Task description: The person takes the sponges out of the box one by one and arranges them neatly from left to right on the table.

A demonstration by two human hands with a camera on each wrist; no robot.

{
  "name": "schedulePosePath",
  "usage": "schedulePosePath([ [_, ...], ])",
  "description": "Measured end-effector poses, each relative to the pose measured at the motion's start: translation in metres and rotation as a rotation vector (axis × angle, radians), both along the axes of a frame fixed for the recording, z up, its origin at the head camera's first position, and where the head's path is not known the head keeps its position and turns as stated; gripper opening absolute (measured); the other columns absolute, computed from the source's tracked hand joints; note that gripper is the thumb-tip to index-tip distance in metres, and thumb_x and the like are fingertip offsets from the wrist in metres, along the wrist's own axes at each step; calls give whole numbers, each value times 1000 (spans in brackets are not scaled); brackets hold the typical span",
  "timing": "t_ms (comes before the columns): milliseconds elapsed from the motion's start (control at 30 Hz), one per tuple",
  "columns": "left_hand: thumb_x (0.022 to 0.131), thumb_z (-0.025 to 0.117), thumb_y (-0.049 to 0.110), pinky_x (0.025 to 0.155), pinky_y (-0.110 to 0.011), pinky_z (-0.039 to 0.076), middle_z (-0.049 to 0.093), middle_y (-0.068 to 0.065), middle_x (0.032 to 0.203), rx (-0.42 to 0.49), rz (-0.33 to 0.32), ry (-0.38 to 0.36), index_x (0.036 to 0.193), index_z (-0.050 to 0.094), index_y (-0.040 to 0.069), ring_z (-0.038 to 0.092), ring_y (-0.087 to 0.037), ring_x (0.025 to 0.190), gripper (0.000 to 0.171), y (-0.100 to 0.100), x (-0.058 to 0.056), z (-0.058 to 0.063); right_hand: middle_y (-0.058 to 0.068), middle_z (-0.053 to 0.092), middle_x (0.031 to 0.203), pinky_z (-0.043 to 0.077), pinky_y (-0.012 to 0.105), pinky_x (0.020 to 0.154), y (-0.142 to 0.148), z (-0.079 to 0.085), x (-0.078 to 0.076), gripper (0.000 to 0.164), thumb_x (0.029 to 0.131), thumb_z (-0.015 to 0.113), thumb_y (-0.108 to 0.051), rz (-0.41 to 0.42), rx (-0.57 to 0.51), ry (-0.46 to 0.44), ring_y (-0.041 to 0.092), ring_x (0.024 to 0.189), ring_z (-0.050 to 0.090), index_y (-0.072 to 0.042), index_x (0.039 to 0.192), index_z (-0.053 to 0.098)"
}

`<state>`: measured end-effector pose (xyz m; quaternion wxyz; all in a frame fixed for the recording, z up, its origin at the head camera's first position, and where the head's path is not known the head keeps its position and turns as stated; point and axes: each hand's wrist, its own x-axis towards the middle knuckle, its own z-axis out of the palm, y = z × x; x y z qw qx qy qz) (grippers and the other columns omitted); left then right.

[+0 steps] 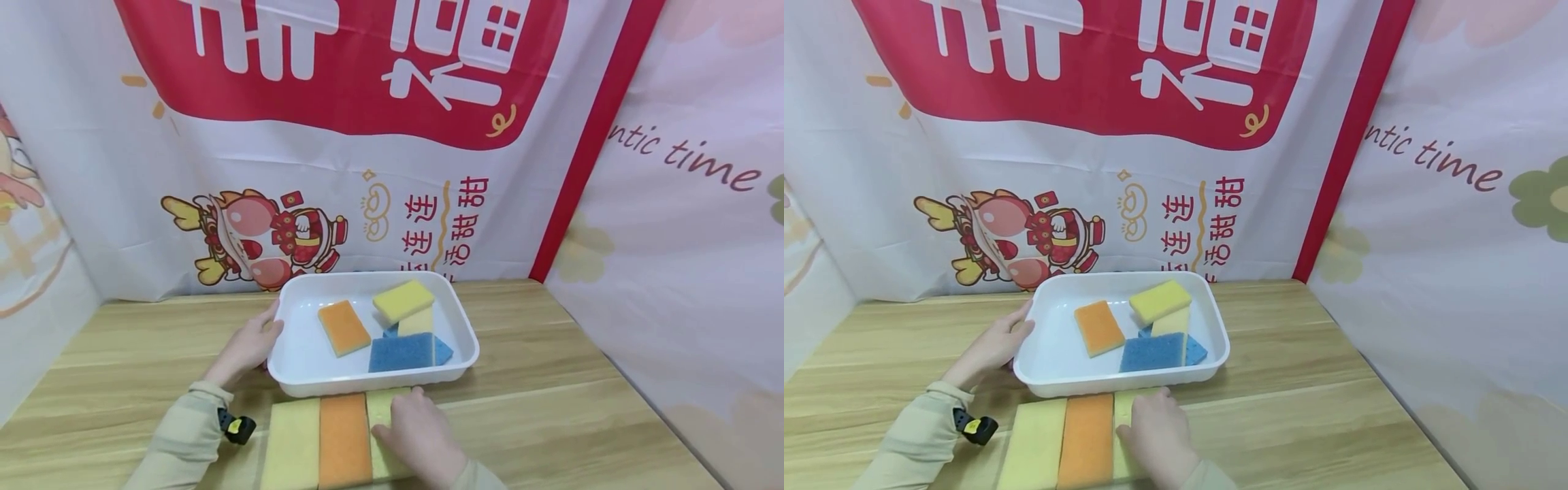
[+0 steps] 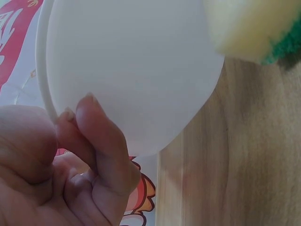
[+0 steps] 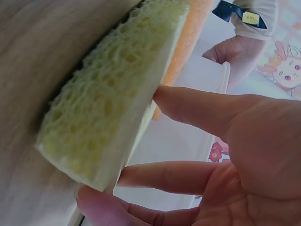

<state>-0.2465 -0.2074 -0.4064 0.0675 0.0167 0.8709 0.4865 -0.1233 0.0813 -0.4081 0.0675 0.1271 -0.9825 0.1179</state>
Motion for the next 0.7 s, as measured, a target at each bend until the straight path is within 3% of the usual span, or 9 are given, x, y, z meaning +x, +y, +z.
schedulePosePath([
  [233, 108, 37, 33, 55, -44, 56, 51, -34, 122, -16, 3, -15, 159, 9, 21, 63, -24, 58, 60, 2, -2, -2, 19, 57, 75, 48, 38, 43, 2, -2, 0, 44, 75, 83, -39, 20, 22, 9, 26, 56, 58, -3, 60, 62],
  [500, 108, 36, 31, 54, -44, 56, 45, -36, 131, -12, -13, 19, 159, 9, 18, 64, -23, 60, 60, 2, -1, 1, 18, 57, 72, 48, 37, 44, 2, 0, -2, 42, 75, 84, -37, 49, 40, 33, 25, 56, 58, -3, 63, 64],
  [700, 108, 37, 31, 54, -45, 56, 47, -37, 129, -18, -11, 11, 159, 10, 18, 63, -23, 57, 60, 2, 1, 0, 18, 58, 72, 49, 36, 44, 2, -1, -2, 42, 75, 84, -38, 68, 64, 38, 25, 56, 59, -2, 63, 65],
])
